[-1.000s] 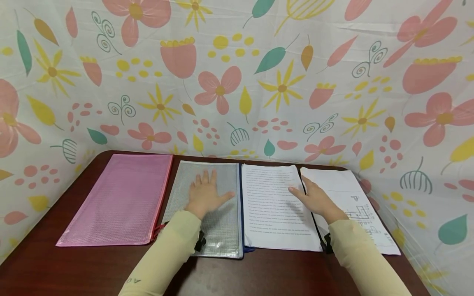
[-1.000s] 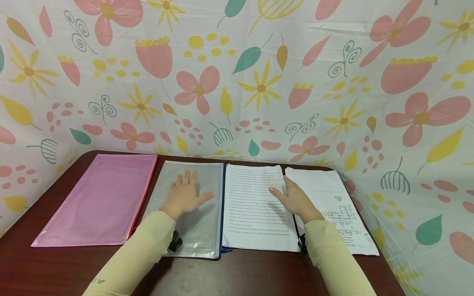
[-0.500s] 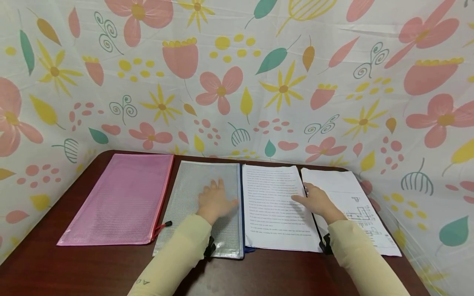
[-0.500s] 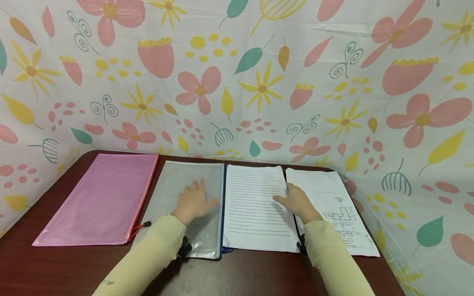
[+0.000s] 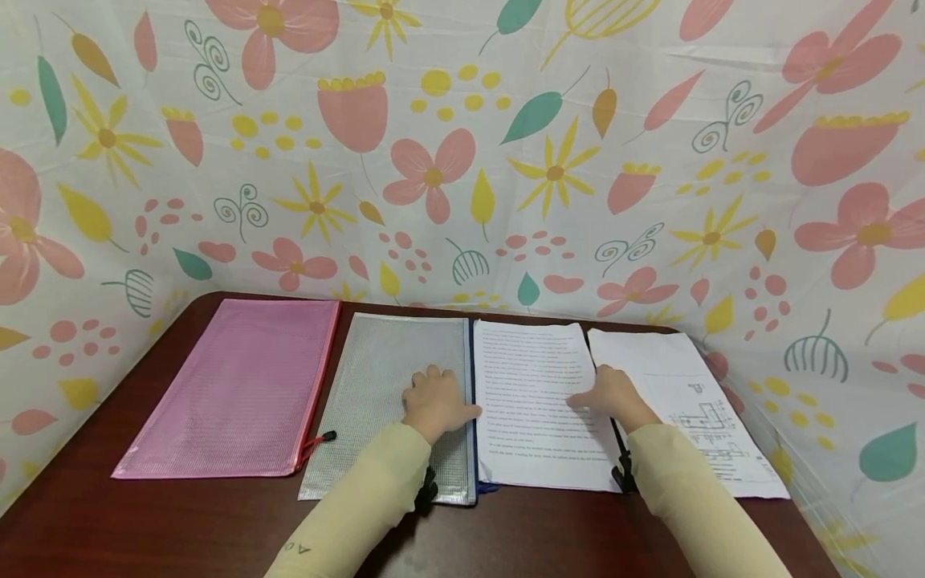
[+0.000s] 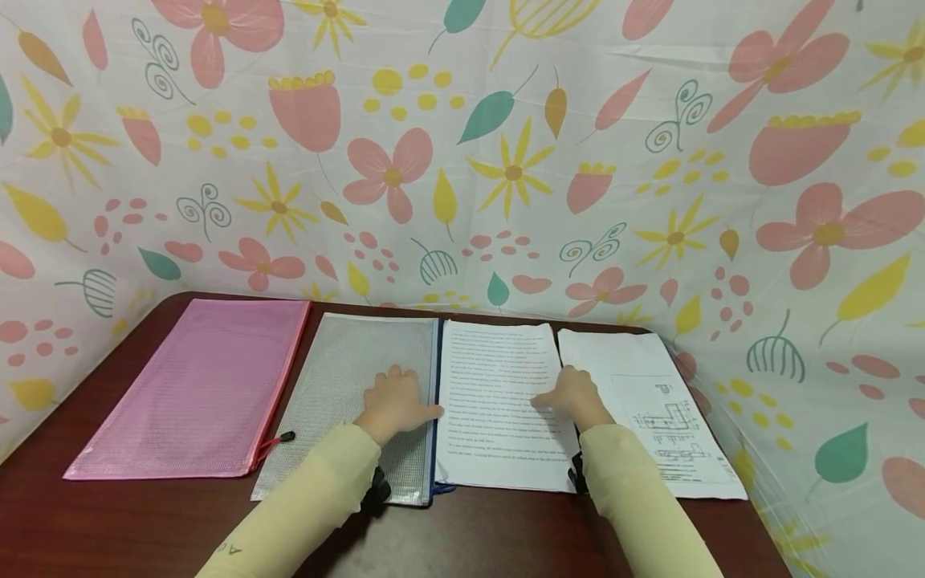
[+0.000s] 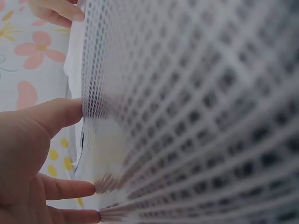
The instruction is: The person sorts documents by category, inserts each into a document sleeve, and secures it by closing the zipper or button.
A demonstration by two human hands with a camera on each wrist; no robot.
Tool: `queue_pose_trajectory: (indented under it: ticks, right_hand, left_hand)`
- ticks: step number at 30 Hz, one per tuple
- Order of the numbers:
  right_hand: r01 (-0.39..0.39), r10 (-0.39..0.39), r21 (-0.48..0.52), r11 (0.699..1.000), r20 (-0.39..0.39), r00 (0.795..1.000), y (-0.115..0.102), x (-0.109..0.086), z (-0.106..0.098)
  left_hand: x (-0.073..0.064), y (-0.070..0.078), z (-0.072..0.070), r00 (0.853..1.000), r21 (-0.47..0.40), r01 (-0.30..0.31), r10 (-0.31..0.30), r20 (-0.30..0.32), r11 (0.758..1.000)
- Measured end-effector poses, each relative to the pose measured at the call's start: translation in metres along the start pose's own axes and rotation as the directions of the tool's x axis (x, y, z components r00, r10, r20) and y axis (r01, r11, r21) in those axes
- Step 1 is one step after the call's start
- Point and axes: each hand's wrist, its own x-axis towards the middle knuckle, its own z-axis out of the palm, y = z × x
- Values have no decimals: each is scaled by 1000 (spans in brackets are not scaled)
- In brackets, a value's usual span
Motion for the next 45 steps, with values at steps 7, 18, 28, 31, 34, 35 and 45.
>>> queue_pose_trajectory:
  ticks: [7,18,28,31,34,35,45]
  right_hand:
    - [-115,99,220,969,85,992,-1,-6,-11]
    - [-93,-87,500,861,325,942,23,-36,-11]
    - [45,-153,663,747,105,983,22,-67,0]
    - [50,-96,649,759,36,995,21,-71,-2]
    - [43,-65,676,735,7,998,23,-73,-7]
    - [41,-64,691,722,8,998,25,-73,-9]
    - [-4,-110,764,645,98,989,40,-77,-26]
  left_hand:
    - [1,2,3,1000,21,-13,12,5,1000]
    - [1,2,1,1000,-46,-13,14,23,999]
    - [9,-6,-6,999,-154,-27,33,36,988]
    - [10,-8,-7,997,-176,-61,67,31,982]
    - [10,-10,-7,996,-216,-89,93,8,972]
    - [11,-12,-6,995,-232,-100,102,-3,968]
    - [16,-26,-7,972,-412,-236,206,-118,880]
